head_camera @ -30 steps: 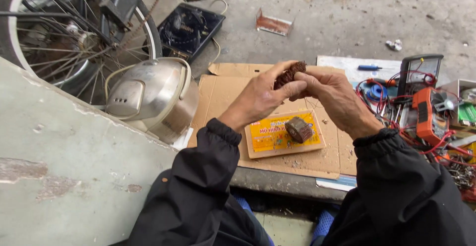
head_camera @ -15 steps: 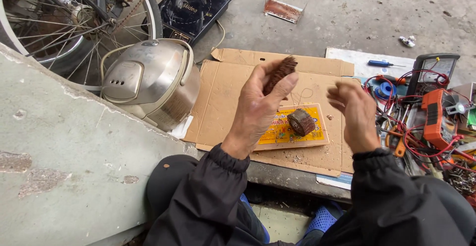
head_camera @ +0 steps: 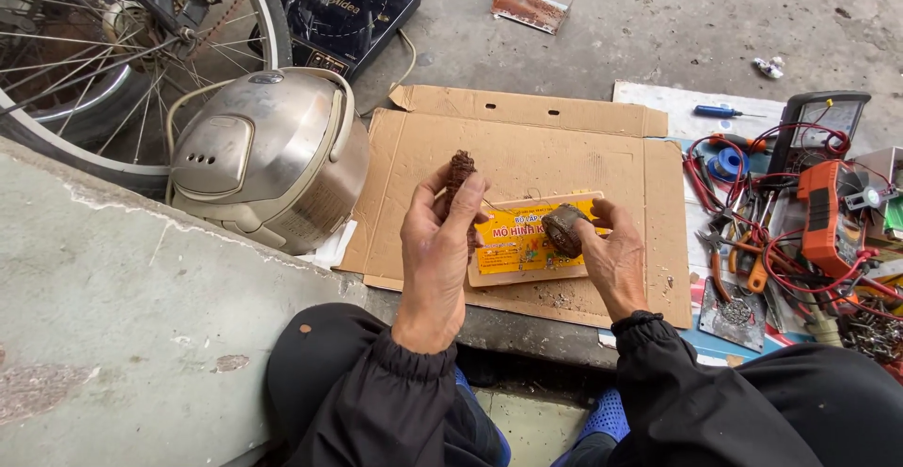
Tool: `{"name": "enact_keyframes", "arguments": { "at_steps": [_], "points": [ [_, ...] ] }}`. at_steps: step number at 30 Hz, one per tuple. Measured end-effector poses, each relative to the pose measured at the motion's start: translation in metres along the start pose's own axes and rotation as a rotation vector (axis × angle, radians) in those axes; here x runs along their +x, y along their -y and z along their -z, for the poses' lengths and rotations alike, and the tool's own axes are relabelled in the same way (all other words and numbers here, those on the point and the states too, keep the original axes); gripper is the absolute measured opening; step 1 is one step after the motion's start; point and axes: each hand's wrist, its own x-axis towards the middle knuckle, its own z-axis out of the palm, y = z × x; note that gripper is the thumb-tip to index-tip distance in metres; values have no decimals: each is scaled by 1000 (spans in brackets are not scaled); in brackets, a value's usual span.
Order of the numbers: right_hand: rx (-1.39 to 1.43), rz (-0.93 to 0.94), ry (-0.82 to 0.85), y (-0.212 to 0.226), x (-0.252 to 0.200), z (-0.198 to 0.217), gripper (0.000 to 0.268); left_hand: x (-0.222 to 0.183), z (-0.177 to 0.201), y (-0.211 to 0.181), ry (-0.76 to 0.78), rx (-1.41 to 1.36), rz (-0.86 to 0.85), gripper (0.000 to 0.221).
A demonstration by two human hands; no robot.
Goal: Unwinding copper wire from an electronic coil by hand for disassembly or repair
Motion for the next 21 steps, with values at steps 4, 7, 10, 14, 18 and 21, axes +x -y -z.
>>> {"name": "enact_keyframes", "arguments": {
  "at_steps": [4, 7, 10, 14, 18, 21],
  "points": [
    [4, 5, 23, -37, 27, -7, 27, -1, -2, 1, -4, -15, 14, 62],
    [-56, 42, 89, -42, 39, -1, 27, 1, -4, 5, 4, -37, 5, 58],
    [-77, 102, 37, -48, 44, 3, 15, 3, -6, 4, 1, -38, 6, 56],
    [41, 45, 18, -54, 48, 9, 14, 4, -9, 10, 41, -31, 25, 61],
    [141, 11, 64, -70, 59, 13, 16, 1, -15, 20, 101, -8, 42, 63],
    [162, -22, 124, -76, 67, 11, 15, 2, -20, 27, 99, 10, 55, 62]
  ]
}}
